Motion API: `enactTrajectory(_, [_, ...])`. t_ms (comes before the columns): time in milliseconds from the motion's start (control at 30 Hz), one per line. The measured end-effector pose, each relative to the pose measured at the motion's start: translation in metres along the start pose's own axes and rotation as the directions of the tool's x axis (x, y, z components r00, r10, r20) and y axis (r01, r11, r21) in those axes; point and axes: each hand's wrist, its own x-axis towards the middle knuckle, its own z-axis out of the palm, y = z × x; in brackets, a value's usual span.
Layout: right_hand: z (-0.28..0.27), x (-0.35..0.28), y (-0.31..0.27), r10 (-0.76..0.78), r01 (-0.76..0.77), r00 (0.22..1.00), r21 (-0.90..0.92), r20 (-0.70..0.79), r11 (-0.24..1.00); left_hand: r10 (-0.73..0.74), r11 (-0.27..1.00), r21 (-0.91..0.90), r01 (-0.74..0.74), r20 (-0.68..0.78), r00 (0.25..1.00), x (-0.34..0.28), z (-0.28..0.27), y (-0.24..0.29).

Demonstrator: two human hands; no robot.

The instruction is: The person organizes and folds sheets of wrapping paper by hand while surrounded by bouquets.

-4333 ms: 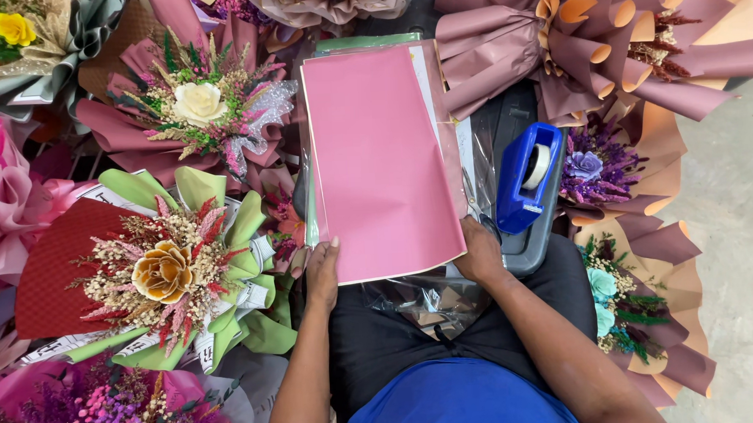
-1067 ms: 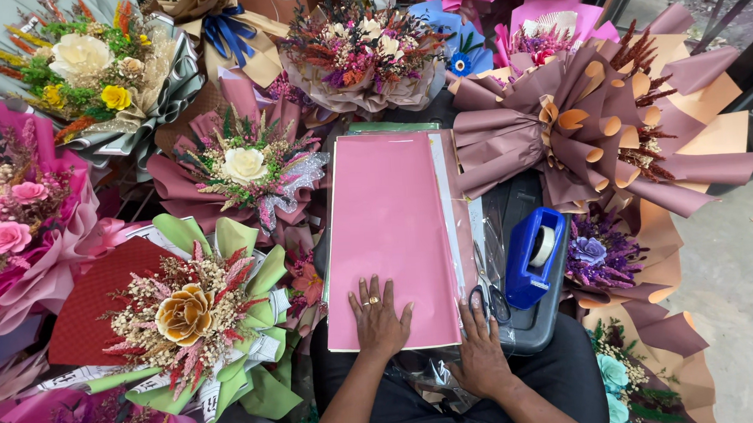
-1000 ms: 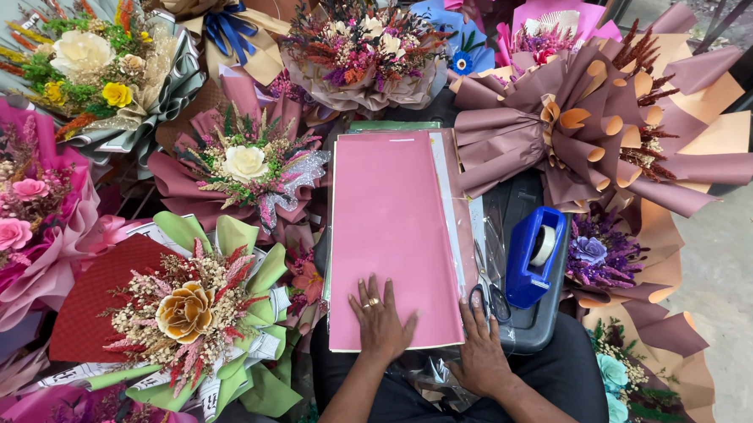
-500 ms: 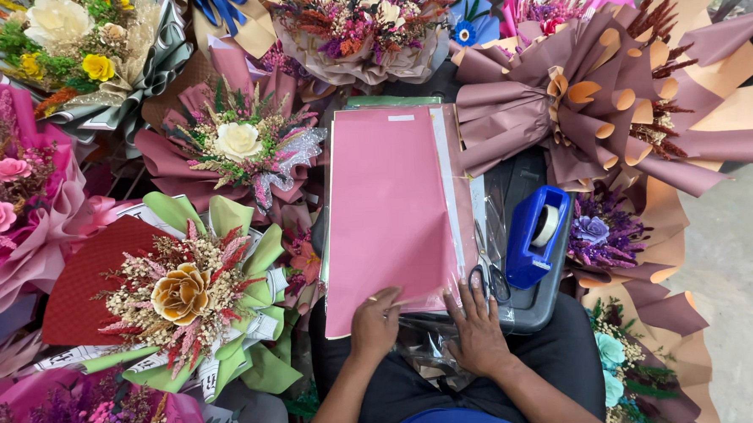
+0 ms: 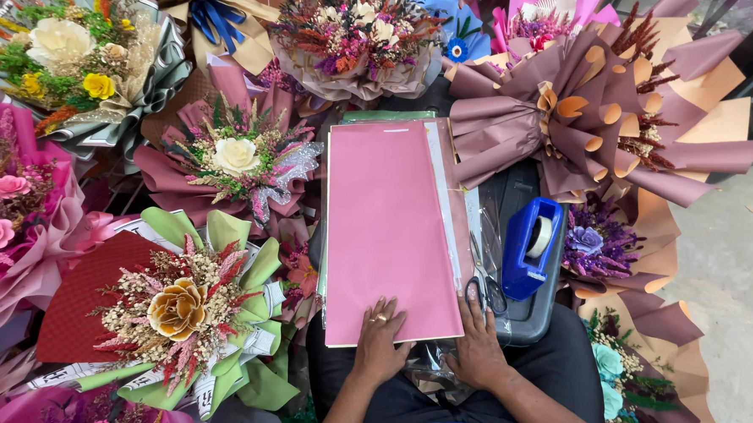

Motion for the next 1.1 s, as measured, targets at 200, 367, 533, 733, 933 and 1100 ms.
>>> enactTrajectory(200, [-0.033, 0.001, -0.007, 0.033, -0.054, 0.981, 0.102, 0.191, 0.993, -0.129, 0.942, -0.324, 0.085, -0.117, 0.985, 0.004, 0.005, -0.014])
enactTrajectory(367, [-0.005, 0.004, -0.012, 0.004, -0.057, 0.930, -0.131, -0.369, 0.990, -0.500, 0.733, -0.627, 0.265, -0.232, 0.834, 0.022, -0.024, 0.002])
enactTrajectory(533, [-0.009, 0.019, -0.047, -0.099, -0.016, 0.755, -0.168, -0.649, 0.986, -0.300, 0.885, -0.465, 0.037, -0.506, 0.808, 0.036, -0.056, 0.018])
enactTrajectory(733, [-0.018, 0.032, -0.075, -0.258, 0.179, 0.801, -0.195, -0.540, 0.964, -0.130, 0.934, -0.354, -0.053, -0.472, 0.872, 0.037, -0.060, 0.032])
enactTrajectory(933, [-0.027, 0.039, -0.060, -0.275, 0.159, 0.789, -0.249, -0.550, 0.955, -0.071, 0.950, -0.303, -0.071, -0.433, 0.899, 0.037, -0.063, 0.027])
enactTrajectory(1100, [-0.007, 0.058, -0.038, -0.233, 0.226, 0.972, 0.395, -0.032, 0.890, 0.112, 0.992, -0.010, -0.130, -0.440, 0.891, 0.028, -0.048, 0.025])
